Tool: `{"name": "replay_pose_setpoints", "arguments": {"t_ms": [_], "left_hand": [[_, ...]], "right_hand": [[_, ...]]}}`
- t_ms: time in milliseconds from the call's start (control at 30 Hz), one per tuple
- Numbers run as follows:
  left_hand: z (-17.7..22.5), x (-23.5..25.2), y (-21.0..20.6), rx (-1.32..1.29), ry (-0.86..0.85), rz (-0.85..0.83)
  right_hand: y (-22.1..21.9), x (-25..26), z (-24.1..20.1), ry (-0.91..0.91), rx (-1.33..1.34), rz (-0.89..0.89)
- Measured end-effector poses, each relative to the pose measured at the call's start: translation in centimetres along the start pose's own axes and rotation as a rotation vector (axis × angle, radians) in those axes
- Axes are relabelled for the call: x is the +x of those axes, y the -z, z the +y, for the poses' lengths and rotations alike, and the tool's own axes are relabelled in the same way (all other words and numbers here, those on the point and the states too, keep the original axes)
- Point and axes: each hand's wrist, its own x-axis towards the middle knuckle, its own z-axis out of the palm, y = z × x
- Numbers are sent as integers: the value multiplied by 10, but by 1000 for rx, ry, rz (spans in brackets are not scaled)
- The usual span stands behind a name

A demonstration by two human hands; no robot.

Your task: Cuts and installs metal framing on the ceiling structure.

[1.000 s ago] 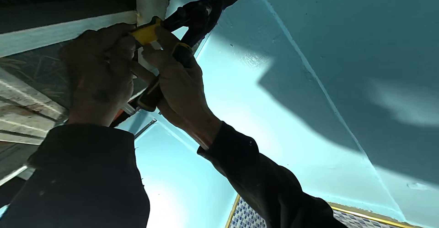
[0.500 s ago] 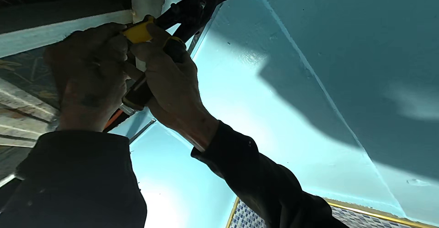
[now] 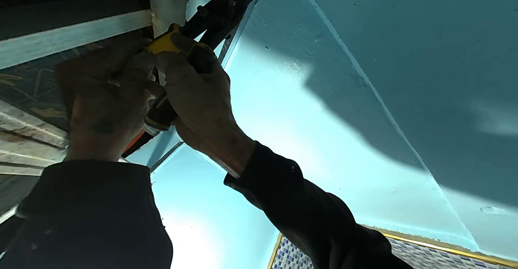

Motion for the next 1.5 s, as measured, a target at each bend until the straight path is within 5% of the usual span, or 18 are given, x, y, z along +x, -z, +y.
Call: {"name": "replay_pose_setpoints", "arguments": {"t_ms": [500, 1500], "left_hand": [[-27, 1, 0, -9, -45, 20], [-11, -1, 0, -4, 42, 29]], "right_hand": [[16, 3, 6, -43, 242, -125], [2, 21, 23, 33, 229, -60]]}}
